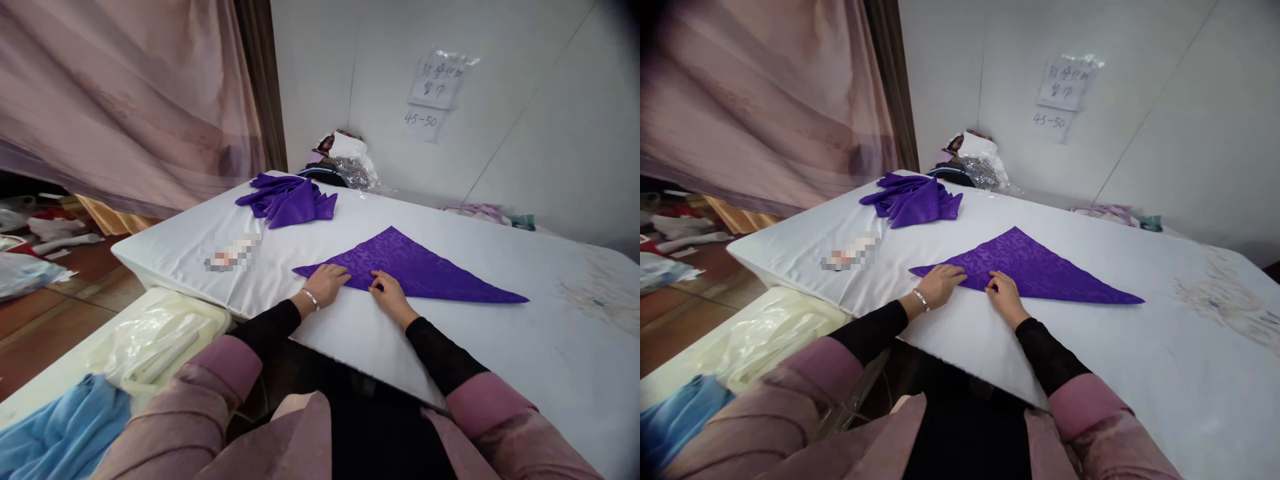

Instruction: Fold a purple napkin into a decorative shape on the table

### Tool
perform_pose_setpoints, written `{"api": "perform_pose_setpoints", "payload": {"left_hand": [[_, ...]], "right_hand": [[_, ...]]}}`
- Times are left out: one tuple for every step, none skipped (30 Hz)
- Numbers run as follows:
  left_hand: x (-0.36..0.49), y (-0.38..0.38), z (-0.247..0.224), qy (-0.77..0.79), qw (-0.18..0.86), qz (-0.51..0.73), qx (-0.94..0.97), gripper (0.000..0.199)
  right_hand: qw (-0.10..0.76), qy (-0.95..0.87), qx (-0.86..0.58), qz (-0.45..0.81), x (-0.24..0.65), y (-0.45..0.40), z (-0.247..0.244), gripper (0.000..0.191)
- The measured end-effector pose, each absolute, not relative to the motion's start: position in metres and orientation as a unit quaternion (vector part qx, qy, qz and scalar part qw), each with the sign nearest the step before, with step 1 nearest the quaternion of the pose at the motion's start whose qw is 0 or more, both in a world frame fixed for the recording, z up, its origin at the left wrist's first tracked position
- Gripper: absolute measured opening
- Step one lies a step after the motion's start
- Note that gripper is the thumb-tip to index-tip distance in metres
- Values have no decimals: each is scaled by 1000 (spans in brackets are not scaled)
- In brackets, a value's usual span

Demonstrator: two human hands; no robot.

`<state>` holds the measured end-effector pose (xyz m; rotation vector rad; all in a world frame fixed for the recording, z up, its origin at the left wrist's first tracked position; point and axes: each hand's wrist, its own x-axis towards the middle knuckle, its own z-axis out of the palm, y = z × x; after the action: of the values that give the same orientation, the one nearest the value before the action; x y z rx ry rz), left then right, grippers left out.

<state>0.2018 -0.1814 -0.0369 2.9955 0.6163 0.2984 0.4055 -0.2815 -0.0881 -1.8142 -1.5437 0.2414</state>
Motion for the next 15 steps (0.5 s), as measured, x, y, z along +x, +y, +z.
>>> {"api": "perform_pose_setpoints", "payload": {"left_hand": [[212,-188,-39,186,38,98,977,40],[221,-195,-42,179,43,99,978,40],[229,-201,-46,179,50,95,978,46],[234,-206,-50,183,58,84,978,54],[237,-210,-55,186,67,70,978,64],[239,-214,-59,190,75,56,977,72],[239,-216,-63,193,81,43,977,78],[238,-218,-67,195,86,35,976,82],[236,-218,-69,198,89,31,976,84],[233,-219,-71,202,90,30,975,86],[231,-219,-71,206,92,30,974,86],[227,-219,-71,211,94,28,973,87],[224,-218,-70,216,95,25,971,87],[220,-218,-69,223,96,24,970,87],[216,-217,-69,231,95,23,968,87]], "right_hand": [[365,-602,-704,93,406,-281,-88,4],[365,-605,-702,92,406,-281,-89,4],[364,-608,-699,91,407,-281,-89,5],[364,-610,-698,90,407,-281,-90,5],[363,-612,-697,89,407,-281,-91,5],[363,-612,-697,88,408,-281,-91,5],[363,-613,-697,87,408,-281,-91,6],[363,-613,-696,86,408,-281,-92,6],[365,-614,-695,84,408,-281,-92,6],[366,-616,-693,83,408,-281,-92,6],[366,-616,-693,80,408,-281,-92,6],[367,-616,-693,79,408,-281,-92,6],[367,-615,-693,78,407,-282,-92,7],[367,-615,-693,78,407,-282,-91,7],[367,-616,-693,77,407,-282,-91,7]]}}
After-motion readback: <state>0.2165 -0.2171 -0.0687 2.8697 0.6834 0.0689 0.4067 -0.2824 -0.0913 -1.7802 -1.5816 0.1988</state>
